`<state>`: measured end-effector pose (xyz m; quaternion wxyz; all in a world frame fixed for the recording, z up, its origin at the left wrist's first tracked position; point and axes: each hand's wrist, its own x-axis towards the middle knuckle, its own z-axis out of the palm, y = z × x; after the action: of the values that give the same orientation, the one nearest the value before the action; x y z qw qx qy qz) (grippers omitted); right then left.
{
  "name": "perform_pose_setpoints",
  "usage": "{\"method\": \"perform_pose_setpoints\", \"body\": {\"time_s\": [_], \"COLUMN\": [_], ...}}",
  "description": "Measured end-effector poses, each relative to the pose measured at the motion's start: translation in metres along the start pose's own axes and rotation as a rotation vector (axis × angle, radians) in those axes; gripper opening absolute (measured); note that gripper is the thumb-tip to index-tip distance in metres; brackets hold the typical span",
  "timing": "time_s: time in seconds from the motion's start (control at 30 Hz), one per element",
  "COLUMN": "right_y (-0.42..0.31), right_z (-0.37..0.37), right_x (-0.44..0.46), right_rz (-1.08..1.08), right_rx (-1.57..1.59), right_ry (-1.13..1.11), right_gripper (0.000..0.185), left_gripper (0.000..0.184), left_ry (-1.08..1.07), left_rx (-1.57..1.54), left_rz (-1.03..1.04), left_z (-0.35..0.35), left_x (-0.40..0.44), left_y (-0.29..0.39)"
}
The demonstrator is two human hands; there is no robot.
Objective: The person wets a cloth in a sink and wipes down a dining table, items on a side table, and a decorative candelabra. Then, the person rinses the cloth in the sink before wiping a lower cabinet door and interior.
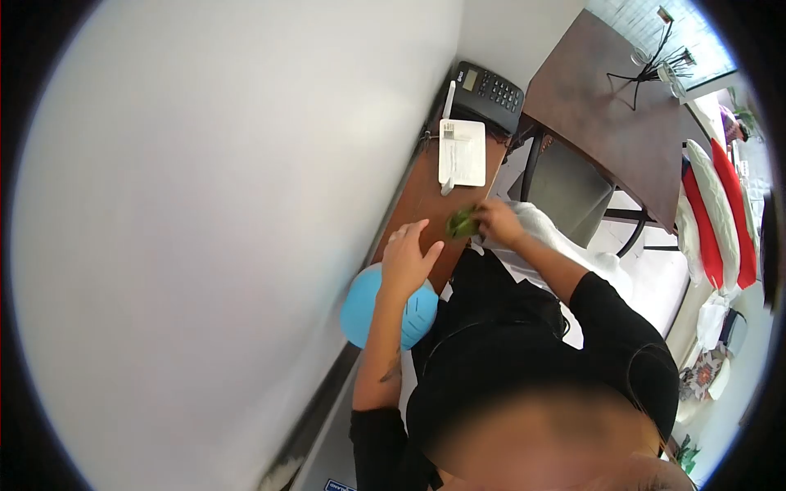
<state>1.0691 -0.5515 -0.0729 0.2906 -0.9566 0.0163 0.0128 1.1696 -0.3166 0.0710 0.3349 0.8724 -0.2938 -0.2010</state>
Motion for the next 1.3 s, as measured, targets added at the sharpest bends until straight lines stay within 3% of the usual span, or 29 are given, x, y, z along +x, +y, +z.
{"method": "perform_pose_setpoints", "body": {"time_s": [0.03,0.1,0.2,0.27,0.33,0.37,0.4,0.5,0.57,0.67,0.73,0.8,0.93,1.0,1.23,1.3], "right_y": [0.024,0.050,0.044,0.028,0.018,0.017,0.006,0.019,0.026,0.037,0.040,0.044,0.053,0.052,0.040,0.037], "right_z": [-0.007,-0.050,-0.104,-0.102,-0.077,-0.056,-0.050,-0.042,-0.058,-0.062,-0.061,-0.065,-0.047,-0.039,-0.003,-0.001], "right_x": [0.007,0.030,0.062,0.081,0.097,0.104,0.106,0.140,0.162,0.164,0.145,0.121,0.073,0.059,0.170,0.181], "right_rz": [0.081,0.273,0.402,0.164,-0.163,-0.291,-0.321,-0.231,-0.054,-0.009,-0.053,0.089,0.069,-0.249,-0.129,-0.103], "right_rx": [-0.017,-0.173,0.172,0.246,0.094,-0.022,-0.120,-0.294,-0.351,-0.338,-0.276,-0.137,-0.117,-0.292,-0.262,-0.290], "right_ry": [0.075,0.109,0.331,0.430,0.277,0.143,0.083,0.195,0.262,0.216,0.241,0.134,0.127,0.025,0.157,0.222], "right_gripper": [0.028,0.017,0.019,0.022,0.031,0.030,0.028,0.026,0.025,0.029,0.029,0.039,0.046,0.046,0.045,0.047], "left_gripper": [0.051,0.057,0.067,0.071,0.073,0.065,0.065,0.049,0.049,0.046,0.044,0.045,0.046,0.049,0.053,0.056], "left_ry": [-0.132,-0.169,-0.159,-0.130,-0.097,-0.085,-0.088,0.128,0.127,0.145,0.096,0.090,0.070,0.043,-0.117,-0.168], "left_rx": [0.060,0.069,0.059,0.048,-0.202,-0.225,-0.215,-0.229,-0.331,-0.418,-0.702,-0.752,-0.951,-0.967,-0.691,-0.466], "left_rz": [-0.061,-0.123,-0.228,-0.268,-0.390,-0.439,-0.442,-0.395,-0.416,-0.401,-0.615,-0.667,-0.778,-0.778,-0.836,-0.479], "left_z": [0.012,0.037,0.074,0.091,0.100,0.103,0.109,0.117,0.116,0.109,0.093,0.080,0.060,0.045,0.041,0.047], "left_x": [0.018,0.049,0.084,0.100,0.113,0.117,0.119,0.117,0.112,0.105,0.095,0.082,0.055,0.043,0.032,0.027], "left_y": [-0.003,-0.013,-0.029,-0.032,-0.030,-0.026,-0.029,-0.039,-0.049,-0.066,-0.063,-0.069,-0.098,-0.107,-0.100,-0.102]}}
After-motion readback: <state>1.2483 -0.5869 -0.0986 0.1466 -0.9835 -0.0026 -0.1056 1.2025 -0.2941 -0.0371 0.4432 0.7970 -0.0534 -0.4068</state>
